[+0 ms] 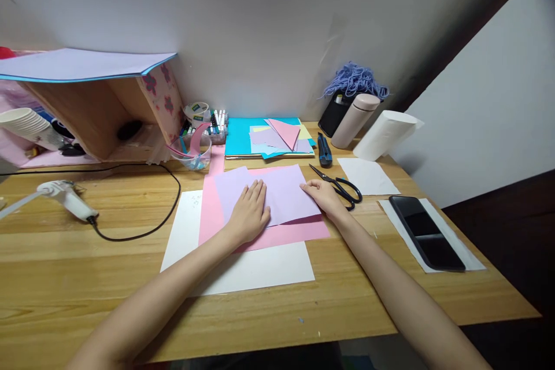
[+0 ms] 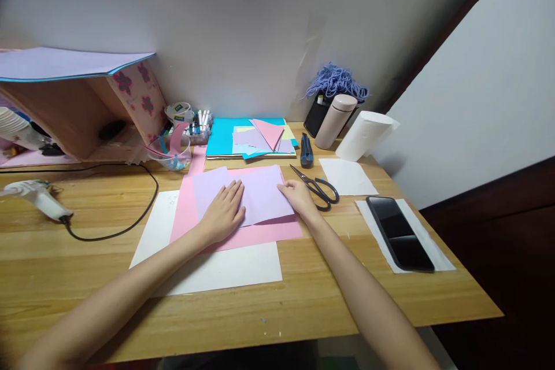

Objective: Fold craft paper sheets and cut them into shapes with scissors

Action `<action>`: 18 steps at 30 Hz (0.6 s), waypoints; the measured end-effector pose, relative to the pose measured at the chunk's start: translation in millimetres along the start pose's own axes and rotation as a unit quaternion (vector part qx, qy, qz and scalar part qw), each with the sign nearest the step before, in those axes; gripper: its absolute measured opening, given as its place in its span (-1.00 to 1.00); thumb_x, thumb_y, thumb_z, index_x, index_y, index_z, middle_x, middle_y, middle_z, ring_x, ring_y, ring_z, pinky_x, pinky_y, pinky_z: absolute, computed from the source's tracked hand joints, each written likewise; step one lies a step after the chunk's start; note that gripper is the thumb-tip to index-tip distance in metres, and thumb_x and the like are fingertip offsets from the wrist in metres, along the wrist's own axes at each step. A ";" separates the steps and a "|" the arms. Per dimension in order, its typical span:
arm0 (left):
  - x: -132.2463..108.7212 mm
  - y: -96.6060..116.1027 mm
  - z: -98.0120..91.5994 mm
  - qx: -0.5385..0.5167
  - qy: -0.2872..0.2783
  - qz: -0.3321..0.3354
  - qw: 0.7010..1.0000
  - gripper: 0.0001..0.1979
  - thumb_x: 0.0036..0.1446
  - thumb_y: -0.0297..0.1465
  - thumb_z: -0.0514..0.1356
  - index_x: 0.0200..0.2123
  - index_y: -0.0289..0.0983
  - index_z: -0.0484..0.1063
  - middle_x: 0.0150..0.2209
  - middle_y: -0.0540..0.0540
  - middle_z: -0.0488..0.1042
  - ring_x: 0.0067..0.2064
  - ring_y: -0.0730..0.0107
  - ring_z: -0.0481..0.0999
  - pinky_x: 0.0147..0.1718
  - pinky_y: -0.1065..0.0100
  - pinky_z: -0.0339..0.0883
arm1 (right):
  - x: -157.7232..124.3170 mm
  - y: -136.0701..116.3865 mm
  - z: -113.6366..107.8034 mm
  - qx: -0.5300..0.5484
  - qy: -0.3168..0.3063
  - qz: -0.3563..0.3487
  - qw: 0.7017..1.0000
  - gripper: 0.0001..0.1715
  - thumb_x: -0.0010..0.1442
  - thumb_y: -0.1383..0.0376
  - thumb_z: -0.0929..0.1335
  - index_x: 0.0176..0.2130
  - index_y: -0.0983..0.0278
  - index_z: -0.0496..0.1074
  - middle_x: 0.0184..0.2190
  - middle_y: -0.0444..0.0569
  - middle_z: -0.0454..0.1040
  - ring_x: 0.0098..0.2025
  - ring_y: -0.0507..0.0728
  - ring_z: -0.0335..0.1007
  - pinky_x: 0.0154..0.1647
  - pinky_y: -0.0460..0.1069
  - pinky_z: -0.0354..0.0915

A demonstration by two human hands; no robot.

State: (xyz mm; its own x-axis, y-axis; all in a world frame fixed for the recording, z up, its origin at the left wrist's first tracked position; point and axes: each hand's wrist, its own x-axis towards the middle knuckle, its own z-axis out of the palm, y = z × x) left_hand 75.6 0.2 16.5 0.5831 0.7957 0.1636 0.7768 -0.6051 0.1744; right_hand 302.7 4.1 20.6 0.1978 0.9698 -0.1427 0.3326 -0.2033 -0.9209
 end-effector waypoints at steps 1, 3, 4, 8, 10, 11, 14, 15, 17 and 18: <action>-1.3 0.7 1.7 -0.002 -0.012 -0.003 1.000 -0.46 0.20 -0.31 -0.16 0.21 -0.43 -0.03 0.25 -0.27 0.00 0.27 0.17 -0.06 0.19 0.09 -0.12 | 1.4 0.3 0.7 -0.008 0.001 -0.001 1.000 -0.63 -0.11 0.05 0.35 -0.61 0.29 0.26 -0.67 -0.20 0.23 -0.58 -0.01 0.09 -0.55 -0.10 0.00; -2.1 0.4 3.7 -0.006 -0.028 -0.010 1.000 -0.44 0.22 -0.30 -0.19 0.23 -0.44 -0.08 0.27 -0.26 -0.07 0.29 0.21 -0.12 0.20 0.11 -0.15 | 2.9 0.8 0.4 -0.022 -0.010 -0.003 1.000 -0.61 -0.12 0.05 0.35 -0.65 0.28 0.23 -0.69 -0.20 0.20 -0.59 -0.01 0.07 -0.56 -0.09 -0.01; -2.0 -0.1 4.0 -0.008 -0.032 -0.012 0.999 -0.44 0.22 -0.29 -0.20 0.23 -0.44 -0.10 0.28 -0.26 -0.09 0.29 0.22 -0.13 0.21 0.12 -0.15 | 2.9 1.2 -0.5 -0.028 -0.015 -0.003 0.999 -0.61 -0.12 0.05 0.35 -0.66 0.28 0.22 -0.70 -0.20 0.20 -0.60 -0.01 0.07 -0.55 -0.09 -0.01; -0.8 -0.3 1.7 -0.009 -0.040 -0.016 0.999 -0.43 0.22 -0.29 -0.20 0.23 -0.46 -0.11 0.28 -0.26 -0.13 0.29 0.23 -0.15 0.21 0.14 -0.17 | -1.5 4.4 -5.8 -0.038 -0.012 0.005 0.999 -0.62 -0.14 0.07 0.36 -0.68 0.30 0.27 -0.71 -0.18 0.22 -0.60 0.00 0.10 -0.52 -0.08 0.02; -0.7 0.9 0.1 -0.008 -0.044 -0.017 0.999 -0.43 0.22 -0.29 -0.19 0.23 -0.47 -0.10 0.28 -0.27 -0.13 0.29 0.23 -0.15 0.22 0.14 -0.17 | -5.0 5.3 -8.0 -0.028 -0.005 0.000 1.000 -0.62 -0.12 0.07 0.36 -0.67 0.30 0.29 -0.70 -0.16 0.27 -0.58 0.02 0.15 -0.50 -0.07 0.06; -0.8 1.4 -0.4 -0.007 -0.045 -0.017 0.999 -0.43 0.22 -0.29 -0.20 0.23 -0.47 -0.10 0.28 -0.27 -0.13 0.29 0.23 -0.16 0.22 0.14 -0.18 | -6.7 5.2 -8.8 -0.021 -0.008 -0.001 1.000 -0.63 -0.11 0.06 0.36 -0.65 0.31 0.32 -0.68 -0.14 0.30 -0.57 0.03 0.19 -0.49 -0.07 0.08; -1.3 1.6 -0.7 -0.008 -0.043 -0.015 0.999 -0.44 0.22 -0.30 -0.20 0.23 -0.47 -0.10 0.28 -0.27 -0.12 0.29 0.24 -0.16 0.22 0.13 -0.18 | -12.0 4.2 -10.3 0.003 -0.062 0.014 0.998 -0.66 -0.13 0.07 0.39 -0.55 0.32 0.40 -0.61 -0.11 0.41 -0.54 0.07 0.28 -0.49 -0.07 0.14; -1.5 1.2 -0.4 -0.009 -0.040 -0.014 0.999 -0.44 0.22 -0.30 -0.20 0.23 -0.46 -0.10 0.28 -0.27 -0.12 0.29 0.24 -0.16 0.22 0.13 -0.18 | -14.0 4.6 -10.8 0.010 -0.082 0.017 0.996 -0.67 -0.14 0.08 0.41 -0.53 0.32 0.41 -0.61 -0.11 0.42 -0.54 0.07 0.29 -0.50 -0.07 0.14; -2.0 0.2 0.5 -0.012 -0.034 -0.013 0.999 -0.44 0.22 -0.29 -0.20 0.23 -0.46 -0.10 0.28 -0.27 -0.11 0.29 0.24 -0.15 0.21 0.13 -0.17 | -19.0 7.8 -12.4 0.025 -0.095 0.017 0.995 -0.67 -0.17 0.10 0.44 -0.52 0.32 0.40 -0.63 -0.13 0.41 -0.56 0.07 0.30 -0.53 -0.07 0.15; -2.2 -0.2 1.1 -0.014 -0.032 -0.012 0.999 -0.44 0.22 -0.29 -0.20 0.23 -0.46 -0.11 0.28 -0.28 -0.11 0.29 0.24 -0.15 0.21 0.12 -0.17 | -22.3 10.6 -13.8 0.034 -0.082 0.017 0.996 -0.66 -0.18 0.10 0.45 -0.52 0.32 0.39 -0.64 -0.13 0.41 -0.57 0.07 0.31 -0.53 -0.07 0.16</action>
State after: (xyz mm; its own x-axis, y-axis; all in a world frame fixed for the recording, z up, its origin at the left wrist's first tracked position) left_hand 74.5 -1.4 15.0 0.5787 0.8097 0.0971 0.7843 -0.5853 0.2057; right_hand 314.6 -21.6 19.0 0.0530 0.9724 -0.2273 0.2638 -0.2332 -0.9360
